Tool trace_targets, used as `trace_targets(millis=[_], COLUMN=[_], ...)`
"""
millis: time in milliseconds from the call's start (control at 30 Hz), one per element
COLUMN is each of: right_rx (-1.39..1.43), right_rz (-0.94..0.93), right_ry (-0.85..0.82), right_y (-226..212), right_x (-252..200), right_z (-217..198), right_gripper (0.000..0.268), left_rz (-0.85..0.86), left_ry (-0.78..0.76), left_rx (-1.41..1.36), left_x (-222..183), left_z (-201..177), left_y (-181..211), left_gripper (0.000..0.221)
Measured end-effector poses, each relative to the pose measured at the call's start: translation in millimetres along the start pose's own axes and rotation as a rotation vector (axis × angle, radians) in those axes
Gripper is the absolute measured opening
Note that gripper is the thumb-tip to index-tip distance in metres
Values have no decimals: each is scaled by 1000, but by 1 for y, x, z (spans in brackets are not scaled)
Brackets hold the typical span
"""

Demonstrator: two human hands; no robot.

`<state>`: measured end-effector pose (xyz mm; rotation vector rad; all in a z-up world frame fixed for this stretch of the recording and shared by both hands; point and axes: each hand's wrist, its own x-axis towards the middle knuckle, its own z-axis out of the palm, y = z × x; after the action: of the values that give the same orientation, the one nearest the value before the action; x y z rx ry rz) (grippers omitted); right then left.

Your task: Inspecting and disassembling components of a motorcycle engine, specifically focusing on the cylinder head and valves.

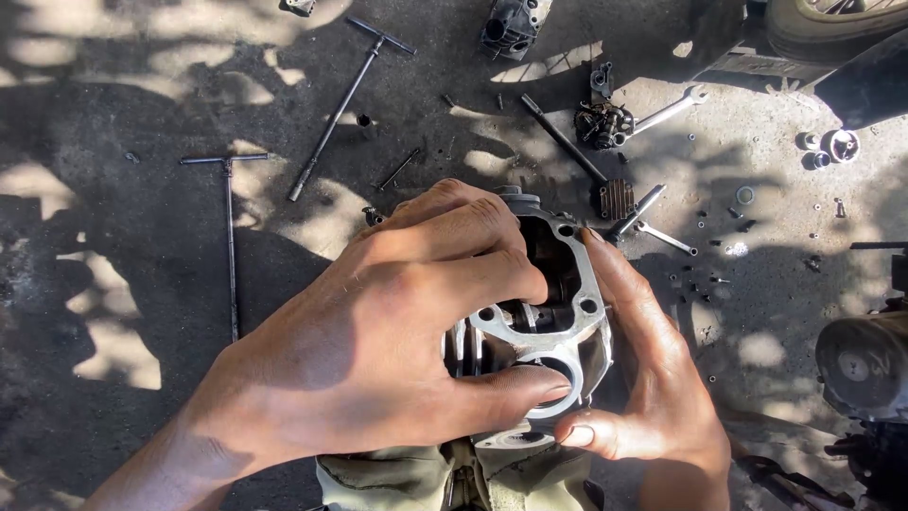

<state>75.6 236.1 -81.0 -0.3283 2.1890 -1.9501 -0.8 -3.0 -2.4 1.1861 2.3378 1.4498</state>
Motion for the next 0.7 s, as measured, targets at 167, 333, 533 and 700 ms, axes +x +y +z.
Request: trace_targets(millis=[167, 333, 533, 700], right_rx=[-148, -74, -205, -147], right_rz=[-19, -18, -47, -50], right_ry=[-5, -6, -28, -34], right_y=[1, 2, 0, 4], right_x=[-1, -1, 1, 1], right_z=[-3, -2, -6, -7], right_gripper=[118, 117, 116, 116], left_rz=[23, 8, -16, 2], left_ry=[13, 14, 10, 14], left_rx=[28, 28, 17, 28], left_x=[-2, 1, 1, 3], left_z=[2, 2, 1, 0], left_y=[-2, -1, 1, 2], left_gripper=[29, 29, 26, 27])
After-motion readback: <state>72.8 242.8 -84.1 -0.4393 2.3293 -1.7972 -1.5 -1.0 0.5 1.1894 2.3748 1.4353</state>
